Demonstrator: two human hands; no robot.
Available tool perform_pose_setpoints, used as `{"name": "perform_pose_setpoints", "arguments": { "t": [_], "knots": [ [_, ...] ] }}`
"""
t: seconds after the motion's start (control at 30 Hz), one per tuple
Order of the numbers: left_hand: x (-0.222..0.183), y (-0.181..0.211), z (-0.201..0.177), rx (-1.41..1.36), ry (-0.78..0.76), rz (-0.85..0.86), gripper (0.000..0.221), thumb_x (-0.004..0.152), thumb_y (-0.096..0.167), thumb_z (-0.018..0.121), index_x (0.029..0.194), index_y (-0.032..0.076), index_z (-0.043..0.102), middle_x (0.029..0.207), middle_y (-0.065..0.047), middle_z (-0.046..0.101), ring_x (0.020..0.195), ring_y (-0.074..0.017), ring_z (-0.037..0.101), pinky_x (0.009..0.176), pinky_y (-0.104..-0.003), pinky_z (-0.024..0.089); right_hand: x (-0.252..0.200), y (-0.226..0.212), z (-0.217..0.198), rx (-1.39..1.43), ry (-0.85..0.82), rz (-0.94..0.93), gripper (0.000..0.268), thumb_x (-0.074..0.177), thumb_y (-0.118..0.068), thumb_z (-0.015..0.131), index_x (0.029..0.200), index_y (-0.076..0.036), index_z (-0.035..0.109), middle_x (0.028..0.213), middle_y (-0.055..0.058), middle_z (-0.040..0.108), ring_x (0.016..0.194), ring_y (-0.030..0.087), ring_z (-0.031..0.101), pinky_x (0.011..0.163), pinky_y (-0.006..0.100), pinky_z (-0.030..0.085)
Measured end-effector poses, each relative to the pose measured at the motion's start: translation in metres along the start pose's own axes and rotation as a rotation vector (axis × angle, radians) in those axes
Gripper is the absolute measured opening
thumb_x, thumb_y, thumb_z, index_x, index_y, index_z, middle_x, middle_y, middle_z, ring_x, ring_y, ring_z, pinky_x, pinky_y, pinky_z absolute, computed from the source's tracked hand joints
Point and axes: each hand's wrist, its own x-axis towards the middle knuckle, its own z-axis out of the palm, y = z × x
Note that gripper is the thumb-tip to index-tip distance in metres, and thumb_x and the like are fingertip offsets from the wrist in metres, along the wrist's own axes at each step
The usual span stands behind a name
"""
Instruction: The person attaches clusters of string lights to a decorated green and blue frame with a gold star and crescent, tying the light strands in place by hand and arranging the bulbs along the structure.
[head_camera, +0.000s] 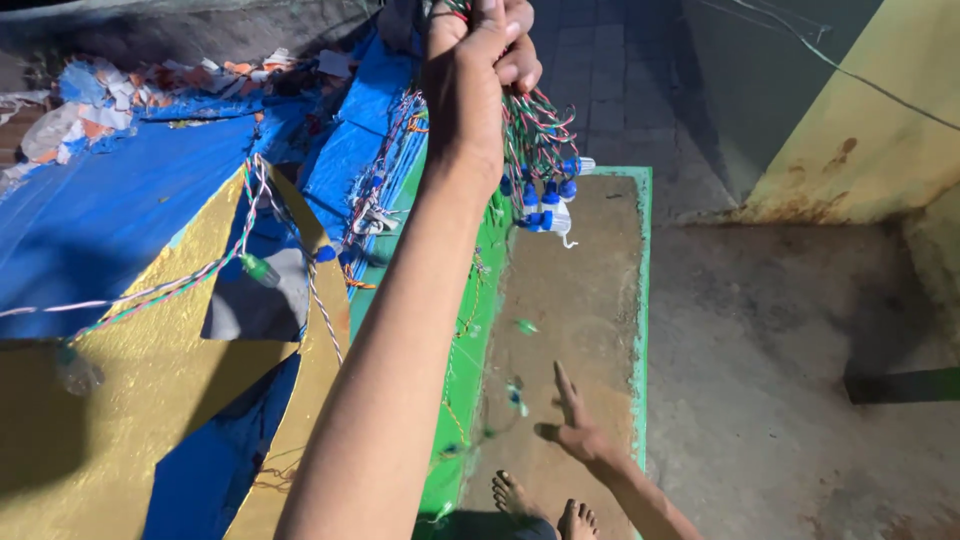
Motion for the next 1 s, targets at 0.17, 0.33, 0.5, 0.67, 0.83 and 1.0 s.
{"name": "perform_pose_setpoints", "arguments": {
  "t": [0.17, 0.33, 0.5, 0.67, 0.83, 1.0],
  "knots": [
    [-0.011, -0.016, 0.000, 0.099, -0.056, -0.061, 0.015, 0.104, 0.004, 0.056, 0.090, 0.006, 0.049, 0.078, -0.002, 0.048, 0.060, -0.0094, 0.040, 0.057, -0.031, 0.039, 0.002, -0.059, 0.038, -0.422, -0.035, -0.271, 0.093, 0.077, -0.013, 0.074, 0.158, -0.018, 0.028, 0.155, 0.005, 0.039, 0.139, 0.025, 0.043, 0.103, 0.043, 0.052],
    [-0.015, -0.012, 0.023, 0.048, -0.062, -0.085, 0.021, 0.108, 0.017, 0.054, 0.090, 0.007, 0.050, 0.076, 0.000, 0.049, 0.057, -0.0074, 0.038, 0.054, -0.029, 0.036, 0.020, -0.091, 0.079, -0.470, -0.185, -0.389, 0.079, 0.081, -0.014, 0.074, 0.152, -0.009, 0.040, 0.146, 0.010, 0.051, 0.129, 0.022, 0.051, 0.096, 0.037, 0.055],
    [-0.012, 0.001, 0.013, 0.093, -0.113, -0.022, 0.028, 0.112, 0.018, 0.058, 0.090, 0.003, 0.048, 0.076, -0.001, 0.048, 0.057, -0.0076, 0.038, 0.059, -0.031, 0.038, 0.029, -0.071, 0.074, -0.195, -0.434, -0.607, 0.065, 0.097, -0.005, 0.067, 0.159, 0.006, 0.050, 0.111, 0.011, 0.061, 0.094, 0.016, 0.057, 0.083, 0.029, 0.050],
    [-0.029, 0.012, -0.024, 0.211, -0.066, -0.007, 0.018, 0.107, 0.026, 0.058, 0.107, 0.008, 0.053, 0.081, 0.003, 0.050, 0.061, -0.0052, 0.039, 0.056, -0.026, 0.034, -0.028, -0.103, 0.082, -0.314, -0.174, -0.441, 0.046, 0.099, -0.025, 0.054, 0.139, -0.001, 0.054, 0.094, 0.005, 0.075, 0.064, 0.010, 0.063, 0.059, 0.027, 0.047],
    [-0.065, -0.015, -0.076, 0.328, 0.040, -0.074, 0.020, 0.109, 0.030, 0.057, 0.105, 0.010, 0.052, 0.078, 0.007, 0.043, 0.062, -0.0027, 0.037, 0.055, -0.023, 0.030, -0.051, -0.129, 0.066, -0.378, 0.079, -0.486, 0.038, 0.101, -0.026, 0.054, 0.127, -0.002, 0.067, 0.075, 0.003, 0.070, 0.056, 0.009, 0.053, 0.052, 0.028, 0.044],
    [-0.109, -0.032, -0.088, 0.367, 0.121, -0.097, 0.018, 0.108, 0.027, 0.055, 0.105, 0.009, 0.053, 0.080, 0.007, 0.043, 0.066, -0.0026, 0.037, 0.057, -0.023, 0.030, -0.070, -0.150, 0.056, -0.537, 0.202, -0.581, 0.027, 0.101, -0.024, 0.061, 0.096, 0.000, 0.073, 0.076, 0.004, 0.063, 0.064, 0.010, 0.052, 0.056, 0.027, 0.044]
  ]
}}
